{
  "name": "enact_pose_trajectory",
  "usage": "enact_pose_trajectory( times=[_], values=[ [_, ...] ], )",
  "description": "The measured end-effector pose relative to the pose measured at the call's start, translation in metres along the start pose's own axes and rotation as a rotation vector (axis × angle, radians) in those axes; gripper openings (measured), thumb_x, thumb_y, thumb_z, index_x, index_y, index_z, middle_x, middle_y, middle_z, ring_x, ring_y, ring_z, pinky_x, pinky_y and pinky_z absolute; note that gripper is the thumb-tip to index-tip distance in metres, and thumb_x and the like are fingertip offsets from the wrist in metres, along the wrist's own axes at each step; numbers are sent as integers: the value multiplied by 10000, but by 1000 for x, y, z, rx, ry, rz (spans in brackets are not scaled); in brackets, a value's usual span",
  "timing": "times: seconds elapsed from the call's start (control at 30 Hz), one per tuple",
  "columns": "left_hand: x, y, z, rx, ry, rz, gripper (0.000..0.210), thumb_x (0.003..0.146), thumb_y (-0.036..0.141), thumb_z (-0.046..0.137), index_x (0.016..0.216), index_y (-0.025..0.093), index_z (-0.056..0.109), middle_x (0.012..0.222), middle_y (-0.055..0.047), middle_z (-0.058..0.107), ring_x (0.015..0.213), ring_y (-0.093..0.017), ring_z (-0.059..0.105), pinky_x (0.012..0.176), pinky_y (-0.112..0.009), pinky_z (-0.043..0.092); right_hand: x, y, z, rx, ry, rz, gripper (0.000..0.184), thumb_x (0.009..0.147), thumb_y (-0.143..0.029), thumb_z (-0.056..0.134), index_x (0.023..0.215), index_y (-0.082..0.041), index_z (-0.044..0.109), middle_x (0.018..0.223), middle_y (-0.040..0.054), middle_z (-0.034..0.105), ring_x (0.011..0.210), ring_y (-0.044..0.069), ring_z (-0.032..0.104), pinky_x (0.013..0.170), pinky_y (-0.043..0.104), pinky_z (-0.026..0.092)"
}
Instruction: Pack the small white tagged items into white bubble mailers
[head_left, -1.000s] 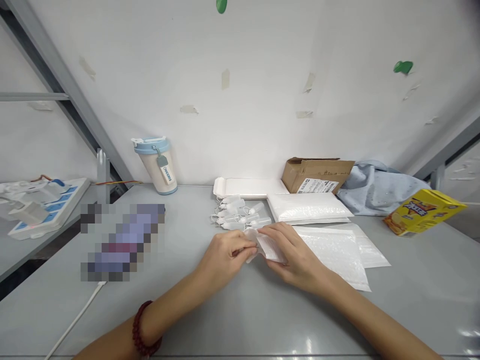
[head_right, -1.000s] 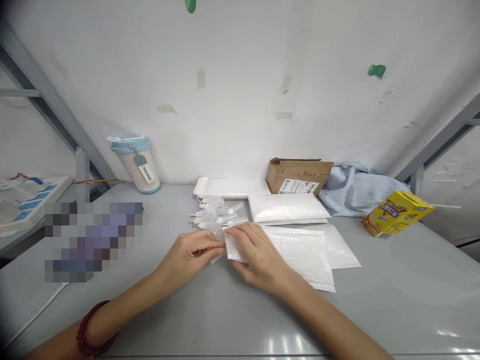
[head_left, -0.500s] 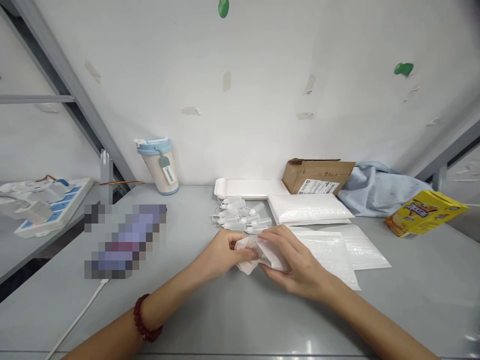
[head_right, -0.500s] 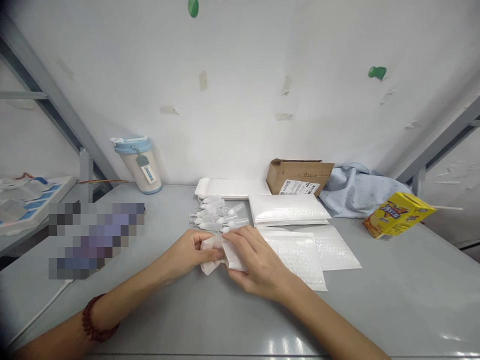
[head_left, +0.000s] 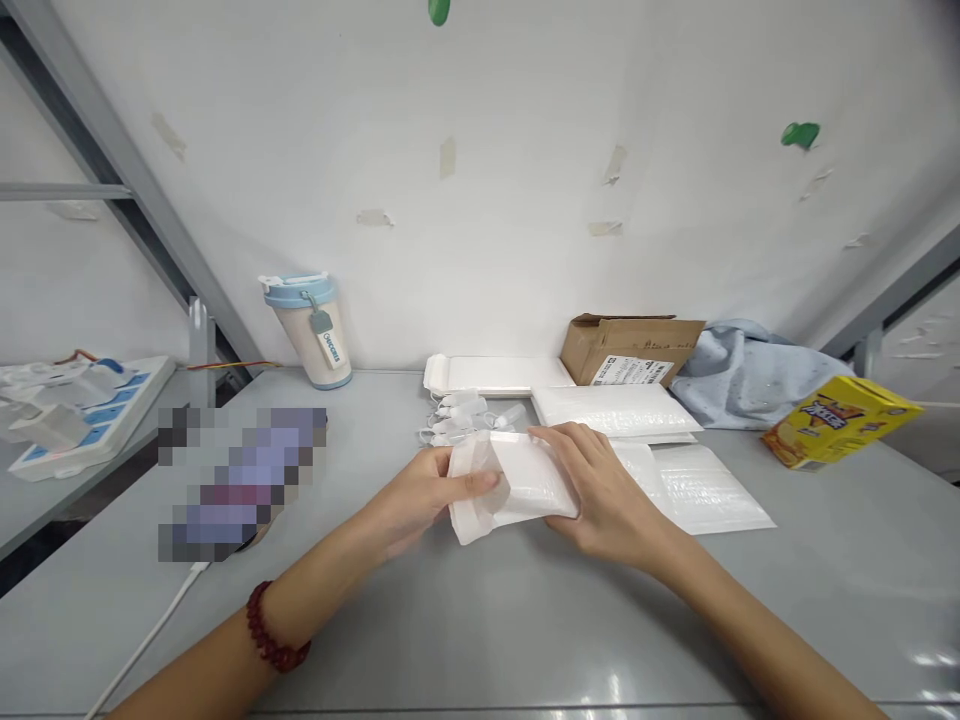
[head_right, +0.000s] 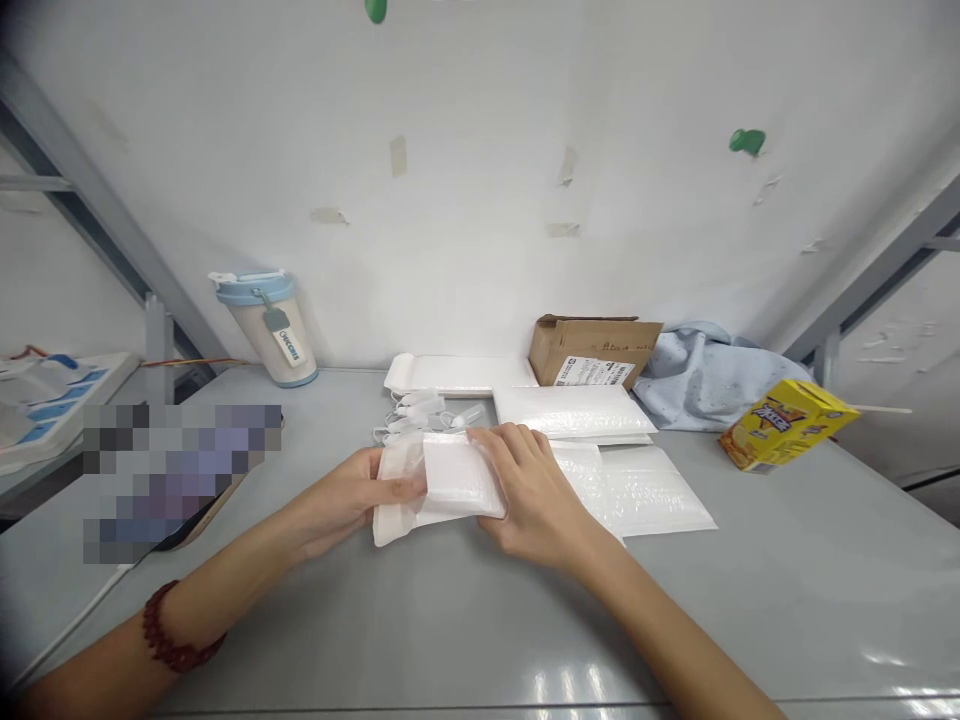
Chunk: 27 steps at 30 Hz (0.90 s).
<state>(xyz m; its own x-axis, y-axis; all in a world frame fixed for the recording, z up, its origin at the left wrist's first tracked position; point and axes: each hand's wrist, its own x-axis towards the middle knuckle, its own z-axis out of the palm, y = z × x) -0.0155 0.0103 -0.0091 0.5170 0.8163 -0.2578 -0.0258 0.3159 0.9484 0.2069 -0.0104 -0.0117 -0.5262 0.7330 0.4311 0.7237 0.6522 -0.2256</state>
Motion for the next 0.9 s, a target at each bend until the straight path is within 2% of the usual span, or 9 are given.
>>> enact_pose_trajectory(
  times=[0.2, 0.4, 0.5, 0.57, 0.63, 0.7, 0.8, 0.9],
  values=[
    [-2, -1, 3, 153, 20, -10, 225, 682, 249, 713, 884, 163, 663, 794, 3, 639, 761, -153, 565, 649, -230, 413, -1, -3, 3, 35, -36, -33, 591, 700, -142, 547, 1263, -184, 373, 1111, 116, 481, 1005, 284, 443, 835, 428, 381],
    [-3, 3, -1, 92, -25, -6, 296, 633, 310, 758, 850, 134, 661, 762, -15, 620, 689, -130, 540, 608, -215, 405, -2, -2, 0, 51, -26, -29, 603, 694, -134, 554, 1269, -189, 380, 1112, 113, 487, 1006, 284, 452, 822, 416, 394],
    [-2, 2, 2, 138, 53, 18, 267, 626, 319, 751, 785, 138, 638, 722, 0, 592, 646, -118, 512, 571, -210, 389, -2, -3, 1, 52, -3, -47, 592, 701, -137, 548, 1266, -185, 380, 1113, 117, 491, 1005, 285, 456, 823, 419, 393],
    [0, -1, 7, 210, 138, 66, 232, 600, 281, 754, 666, 144, 578, 626, 37, 517, 577, -91, 448, 520, -195, 344, -3, -5, 4, 51, -4, -64, 583, 707, -139, 543, 1264, -186, 378, 1111, 116, 498, 1000, 283, 461, 824, 421, 390],
    [2, -6, 13, 281, 217, 124, 313, 575, 253, 755, 550, 153, 458, 545, 65, 401, 521, -66, 357, 476, -187, 281, -3, -8, 6, 47, -21, -82, 578, 712, -136, 540, 1264, -187, 377, 1108, 115, 504, 992, 279, 468, 824, 419, 389],
    [3, -8, 17, 323, 269, 147, 397, 562, 262, 754, 516, 167, 371, 519, 75, 330, 501, -59, 308, 457, -189, 241, -3, -9, 6, 38, -36, -95, 573, 714, -128, 535, 1262, -186, 376, 1108, 116, 505, 987, 276, 473, 823, 414, 389],
    [4, -7, 16, 315, 288, 144, 328, 623, 368, 712, 588, 170, 453, 561, 58, 423, 519, -81, 384, 480, -200, 304, -2, -2, 1, -9, -22, -92, 559, 726, -134, 521, 1262, -193, 375, 1104, 118, 504, 985, 283, 475, 819, 417, 385],
    [5, -3, 7, 351, 306, 172, 331, 759, 493, 561, 723, 164, 547, 650, 19, 539, 552, -108, 471, 529, -224, 373, 0, 16, -10, -108, 57, -36, 519, 749, -174, 510, 1253, -206, 387, 1073, 121, 507, 984, 304, 481, 796, 427, 389]
  ],
)
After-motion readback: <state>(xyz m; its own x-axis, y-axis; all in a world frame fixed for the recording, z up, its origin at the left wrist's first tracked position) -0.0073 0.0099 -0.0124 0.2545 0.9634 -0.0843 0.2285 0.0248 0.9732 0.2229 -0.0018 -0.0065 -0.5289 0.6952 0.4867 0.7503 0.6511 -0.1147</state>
